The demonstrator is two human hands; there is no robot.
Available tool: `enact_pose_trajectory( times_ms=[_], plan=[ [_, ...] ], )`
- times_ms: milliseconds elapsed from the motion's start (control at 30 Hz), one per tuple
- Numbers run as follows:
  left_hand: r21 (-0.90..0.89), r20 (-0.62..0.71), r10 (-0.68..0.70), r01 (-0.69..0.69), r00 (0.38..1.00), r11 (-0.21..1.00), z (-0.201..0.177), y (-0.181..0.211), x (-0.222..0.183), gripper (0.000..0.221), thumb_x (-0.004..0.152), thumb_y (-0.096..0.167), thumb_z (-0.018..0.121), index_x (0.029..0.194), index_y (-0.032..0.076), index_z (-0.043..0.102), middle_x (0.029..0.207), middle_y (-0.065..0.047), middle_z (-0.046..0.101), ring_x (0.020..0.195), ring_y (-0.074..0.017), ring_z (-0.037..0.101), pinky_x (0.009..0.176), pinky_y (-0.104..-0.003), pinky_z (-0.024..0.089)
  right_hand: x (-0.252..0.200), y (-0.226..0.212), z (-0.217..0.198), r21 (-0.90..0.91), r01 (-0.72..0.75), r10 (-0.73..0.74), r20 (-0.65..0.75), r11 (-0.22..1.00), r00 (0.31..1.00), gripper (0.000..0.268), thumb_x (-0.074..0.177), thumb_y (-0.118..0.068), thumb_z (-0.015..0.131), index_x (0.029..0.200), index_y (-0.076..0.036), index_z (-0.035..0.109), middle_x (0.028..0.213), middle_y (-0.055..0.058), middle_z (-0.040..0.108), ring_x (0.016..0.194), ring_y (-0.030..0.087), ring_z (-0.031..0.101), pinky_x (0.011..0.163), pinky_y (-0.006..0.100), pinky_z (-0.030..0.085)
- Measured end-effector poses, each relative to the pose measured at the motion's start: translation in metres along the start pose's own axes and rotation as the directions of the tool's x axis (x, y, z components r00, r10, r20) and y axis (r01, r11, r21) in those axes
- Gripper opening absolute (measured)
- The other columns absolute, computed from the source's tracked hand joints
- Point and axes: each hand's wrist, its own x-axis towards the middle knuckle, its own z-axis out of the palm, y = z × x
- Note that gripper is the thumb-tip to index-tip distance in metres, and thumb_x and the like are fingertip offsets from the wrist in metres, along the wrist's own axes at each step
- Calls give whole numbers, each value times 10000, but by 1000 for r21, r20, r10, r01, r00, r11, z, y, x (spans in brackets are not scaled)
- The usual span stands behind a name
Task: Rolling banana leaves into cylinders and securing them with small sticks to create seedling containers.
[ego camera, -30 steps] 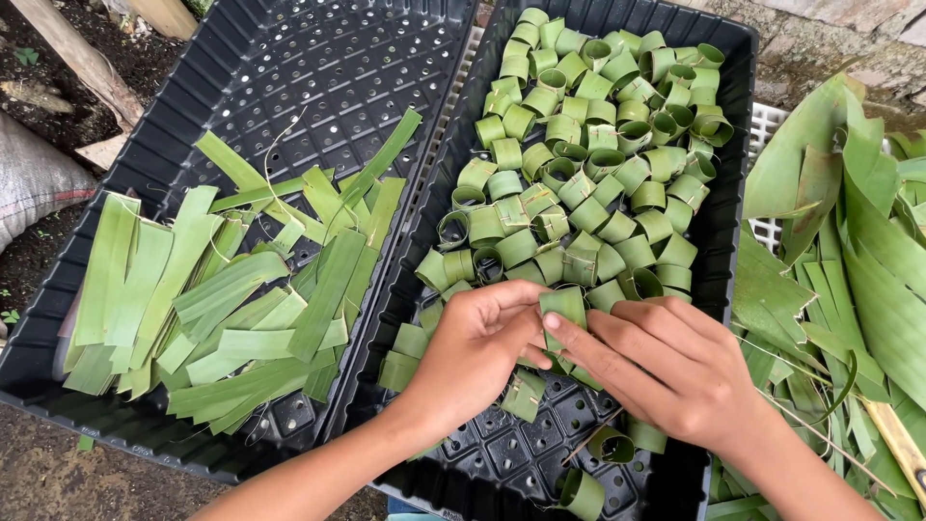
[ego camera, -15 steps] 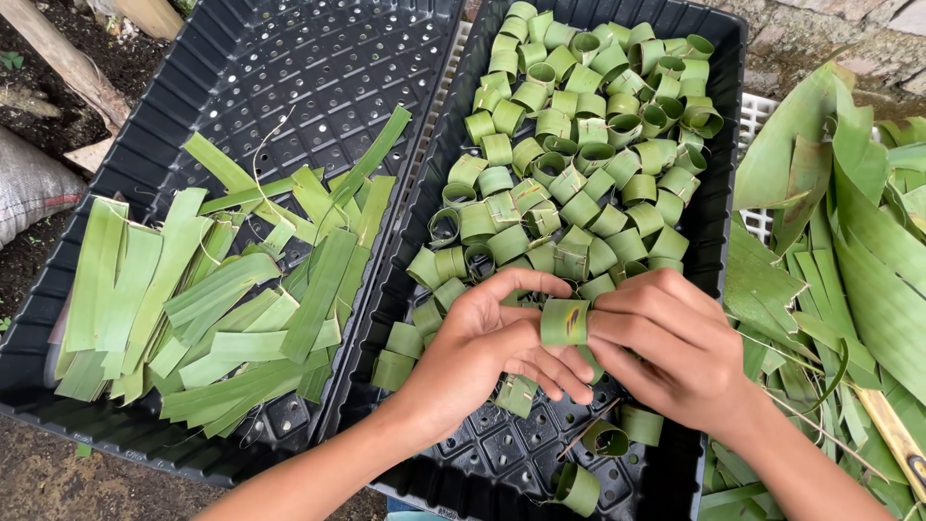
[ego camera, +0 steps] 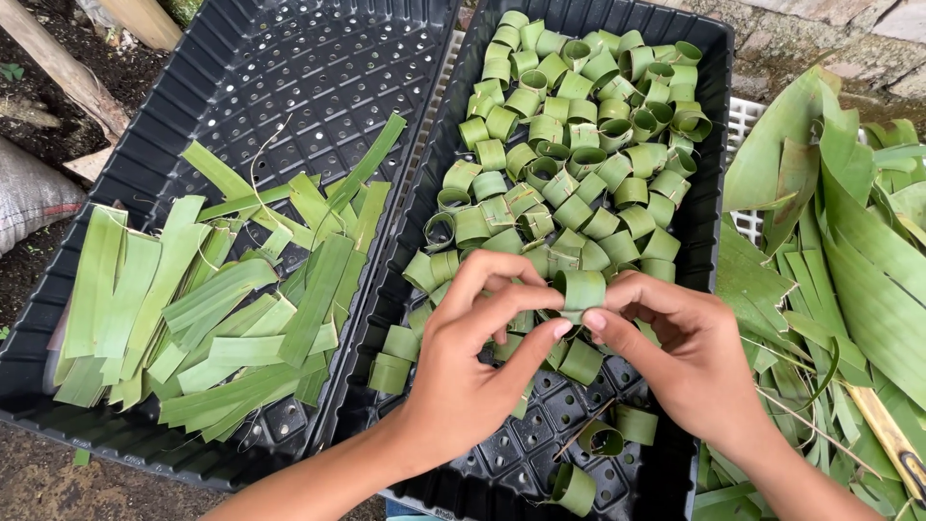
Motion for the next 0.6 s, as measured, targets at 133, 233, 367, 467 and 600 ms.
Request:
enact_pose_trajectory(
  times_ms=[133,233,367,467,600],
  plan=[
    [-146,-25,-43,39,999,988,6,-7,-1,121,886,-67,716,992,-14,694,926,-37,627,693,-100,498,613,-224,436,0,-4,7,-82,38,-38,3,996,999,42,889,19,691,887,15,733,792,32,700,714,108,570,701,236,480],
    [-209,-7,-144,139,990,968,8,-15,-3,96,881,-83,703,934,-2,698,809,2,557,657,-66,477,590,-205,420,-2,-9,18,-288,200,-233,-86,937,969,136,861,30,709,995,16,697,870,40,648,724,110,560,680,221,486],
    [-397,11,-270,252,963,882,11,-24,-6,89,895,-86,697,958,-24,698,876,-18,628,710,-63,509,639,-199,444,-4,-9,21,-613,429,-556,-20,663,831,343,810,0,817,1112,29,656,1068,130,599,828,200,579,726,304,505],
    [-377,33,-252,245,967,893,9,-21,-5,74,904,-77,691,956,-25,700,875,-18,601,713,-69,504,640,-205,441,-3,-10,22,-638,450,-573,17,625,820,266,797,-23,827,1038,13,721,1028,116,637,852,220,592,740,315,490],
    [-296,5,-190,183,982,938,9,-19,-5,104,895,-96,688,976,-32,703,866,-16,586,689,-69,490,611,-206,430,-2,-7,20,-517,356,-461,-84,778,884,300,810,17,794,1051,35,616,987,109,623,781,183,561,717,281,504]
  ],
)
